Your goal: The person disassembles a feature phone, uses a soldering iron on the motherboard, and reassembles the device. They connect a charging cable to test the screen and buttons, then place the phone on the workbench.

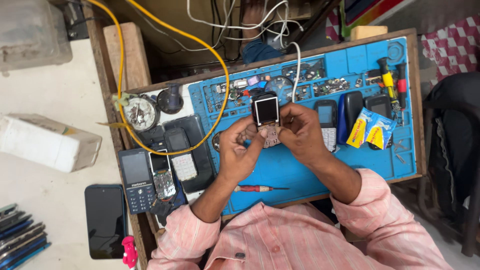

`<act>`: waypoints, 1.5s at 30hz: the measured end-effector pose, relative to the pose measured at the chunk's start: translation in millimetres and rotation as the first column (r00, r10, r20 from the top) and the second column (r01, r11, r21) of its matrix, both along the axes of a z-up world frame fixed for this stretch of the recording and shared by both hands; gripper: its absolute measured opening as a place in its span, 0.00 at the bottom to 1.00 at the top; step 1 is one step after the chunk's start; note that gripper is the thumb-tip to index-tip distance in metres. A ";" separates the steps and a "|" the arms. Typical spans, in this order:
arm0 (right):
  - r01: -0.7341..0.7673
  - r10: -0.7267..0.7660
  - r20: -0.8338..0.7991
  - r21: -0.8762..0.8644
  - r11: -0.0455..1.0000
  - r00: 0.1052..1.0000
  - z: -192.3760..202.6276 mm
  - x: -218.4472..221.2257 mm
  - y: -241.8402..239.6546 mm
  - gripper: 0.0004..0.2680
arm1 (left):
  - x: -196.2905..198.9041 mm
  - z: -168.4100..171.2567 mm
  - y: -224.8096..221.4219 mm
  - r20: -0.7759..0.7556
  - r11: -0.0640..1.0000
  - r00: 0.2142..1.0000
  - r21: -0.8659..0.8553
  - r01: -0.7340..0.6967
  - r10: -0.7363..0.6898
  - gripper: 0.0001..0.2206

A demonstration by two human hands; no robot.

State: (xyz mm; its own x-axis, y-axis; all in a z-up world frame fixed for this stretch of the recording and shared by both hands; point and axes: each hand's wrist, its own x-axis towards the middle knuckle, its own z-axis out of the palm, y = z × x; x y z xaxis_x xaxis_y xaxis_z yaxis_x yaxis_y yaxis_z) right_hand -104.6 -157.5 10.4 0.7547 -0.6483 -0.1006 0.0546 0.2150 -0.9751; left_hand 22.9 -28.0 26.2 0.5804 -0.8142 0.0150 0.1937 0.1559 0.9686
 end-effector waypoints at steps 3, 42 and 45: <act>-0.004 0.004 0.000 -0.018 1.000 1.000 -2.0 -0.7 -1.5 0.08 | 0.4 2.5 -2.6 0.028 1.000 1.000 0.002 0.009 -0.009 0.15; 0.004 -0.013 -0.093 -0.101 0.995 0.996 6.8 3.9 -1.1 0.07 | 10.8 6.5 -1.4 -0.002 0.995 0.997 0.062 0.081 -0.081 0.22; 0.003 -0.012 -0.086 -0.103 0.995 0.996 7.0 3.8 -1.0 0.07 | 11.7 8.2 -1.7 0.006 0.993 0.996 0.086 0.083 -0.084 0.21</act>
State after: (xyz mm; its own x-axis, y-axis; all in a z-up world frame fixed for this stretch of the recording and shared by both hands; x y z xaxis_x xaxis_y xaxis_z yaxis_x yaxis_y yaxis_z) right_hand -100.8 -158.6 17.4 0.7413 -0.6640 -0.0982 -0.0297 0.1137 -0.9931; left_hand 34.6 -29.7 34.4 0.5107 -0.8582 -0.0518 0.1933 0.0560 0.9795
